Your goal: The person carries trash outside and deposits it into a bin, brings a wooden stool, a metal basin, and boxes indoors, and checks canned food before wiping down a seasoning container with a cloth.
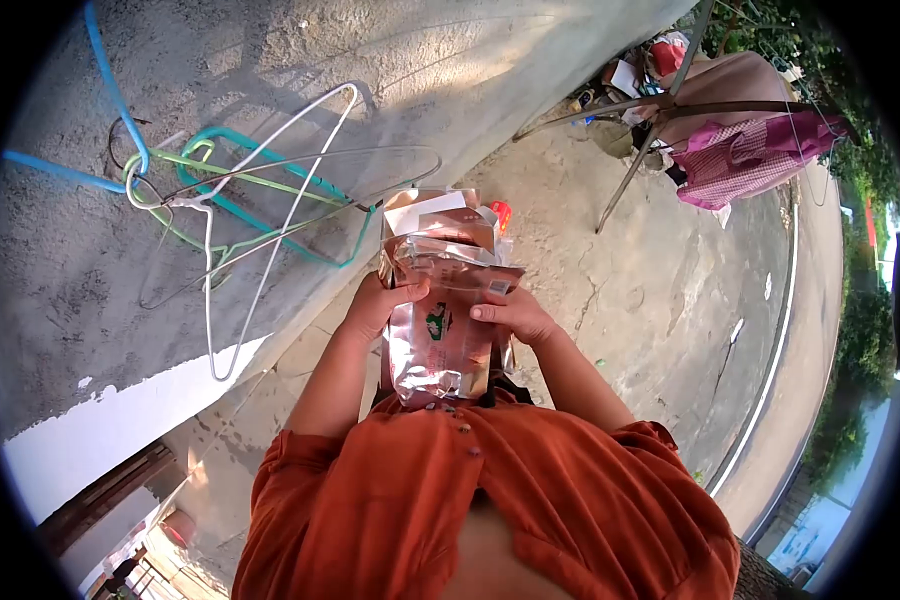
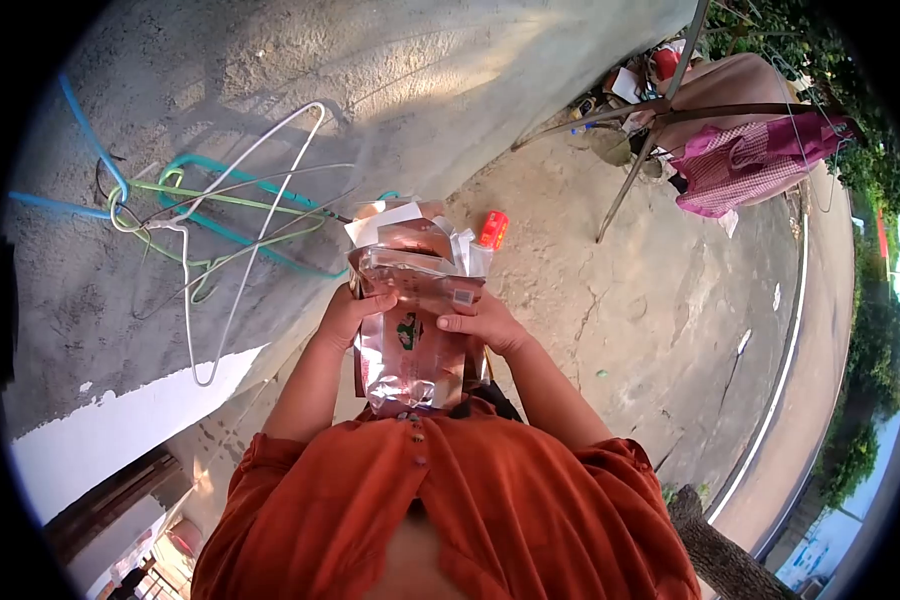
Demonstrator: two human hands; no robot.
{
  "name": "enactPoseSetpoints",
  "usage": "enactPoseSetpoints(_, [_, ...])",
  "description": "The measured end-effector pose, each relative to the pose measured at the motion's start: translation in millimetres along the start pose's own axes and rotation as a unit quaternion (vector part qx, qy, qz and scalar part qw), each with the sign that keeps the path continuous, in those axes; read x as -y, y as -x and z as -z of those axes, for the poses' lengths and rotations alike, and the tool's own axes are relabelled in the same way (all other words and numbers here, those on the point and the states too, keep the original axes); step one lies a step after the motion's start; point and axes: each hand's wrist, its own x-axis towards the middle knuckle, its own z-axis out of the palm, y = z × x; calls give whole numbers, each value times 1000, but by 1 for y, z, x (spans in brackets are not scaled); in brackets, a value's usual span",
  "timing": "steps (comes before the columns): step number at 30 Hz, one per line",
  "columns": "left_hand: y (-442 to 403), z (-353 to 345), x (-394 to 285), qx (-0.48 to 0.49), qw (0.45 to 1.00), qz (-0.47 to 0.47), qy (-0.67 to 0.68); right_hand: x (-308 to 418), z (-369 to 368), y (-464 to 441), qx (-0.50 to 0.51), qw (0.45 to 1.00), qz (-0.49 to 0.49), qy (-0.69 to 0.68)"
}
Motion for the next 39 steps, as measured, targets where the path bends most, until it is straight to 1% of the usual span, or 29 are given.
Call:
enactPoseSetpoints(2, [3,7,-2,-3,1000,-8,-19,-4,-16,2,-83,996,-28,22])
enactPoseSetpoints(3, [5,14,-1,1,999,-17,-32,-9,-22,1,-80,996,-29,26])
enactPoseSetpoints(5, [11,28,-1,4,999,-20,-41,-23,-33,-4,-104,993,-37,-33])
enactPoseSetpoints(7, [20,38,1,7,998,-21,-50,-21,-44,-7,-101,993,-50,-27])
enactPoseSetpoints(9, [23,46,5,10,1000,-23,2,-16,-57,-10,-102,993,-55,-21])
enactPoseSetpoints(11, [20,56,17,11,999,-30,15,-10,-75,-15,-114,992,-6,-55])
enactPoseSetpoints(12, [20,58,19,11,999,-36,28,-8,-81,-14,-117,992,-4,-52])
enactPoseSetpoints(14, [19,58,22,28,997,-50,47,-7,-91,-11,-174,984,36,5])
enactPoseSetpoints(16, [20,58,19,45,995,-58,67,-6,-91,-6,-164,986,20,-8])
enactPoseSetpoints(17, [21,59,15,63,995,-59,47,-6,-89,-3,-152,988,3,-22])
enactPoseSetpoints(19, [20,58,14,84,995,-57,25,-13,-81,2,-146,988,8,-45])
enactPoseSetpoints(20, [15,56,16,126,982,-70,126,-14,-76,3,-132,989,13,-65])
enactPoseSetpoints(21, [12,54,13,166,957,-81,225,-11,-77,9,-164,986,25,-30])
enactPoseSetpoints(22, [10,54,9,167,957,-78,223,-15,-73,14,-165,985,26,-33])
enactPoseSetpoints(24, [1,55,-5,161,921,-53,352,-27,-53,26,-230,960,89,-131])
enactPoseSetpoints(25, [-5,62,-6,153,933,-67,319,-30,-37,39,-245,956,119,-107])
enactPoseSetpoints(26, [-7,65,-6,157,932,-68,319,-32,-20,54,-260,950,150,-82])
enactPoseSetpoints(28, [-11,67,-5,133,954,-94,252,-37,-1,84,-327,921,178,-117])
enactPoseSetpoints(30, [-15,66,-3,130,953,-88,259,-47,22,120,-356,905,202,-118])
enactPoseSetpoints(32, [-18,64,-3,89,955,-83,271,-64,41,152,-352,901,226,-120])
enactPoseSetpoints(33, [-21,64,0,96,955,-78,269,-68,36,162,-378,885,226,-151])
enactPoseSetpoints(34, [-25,65,6,79,955,-72,277,-70,30,171,-403,868,226,-182])
enactPoseSetpoints(35, [-29,66,10,63,955,-65,283,-75,28,177,-410,863,232,-184])
enactPoseSetpoints(36, [-31,68,15,76,956,-60,278,-81,25,183,-423,852,233,-200])
enactPoseSetpoints(39, [-38,59,18,34,962,-18,271,-89,10,199,-480,809,258,-221])
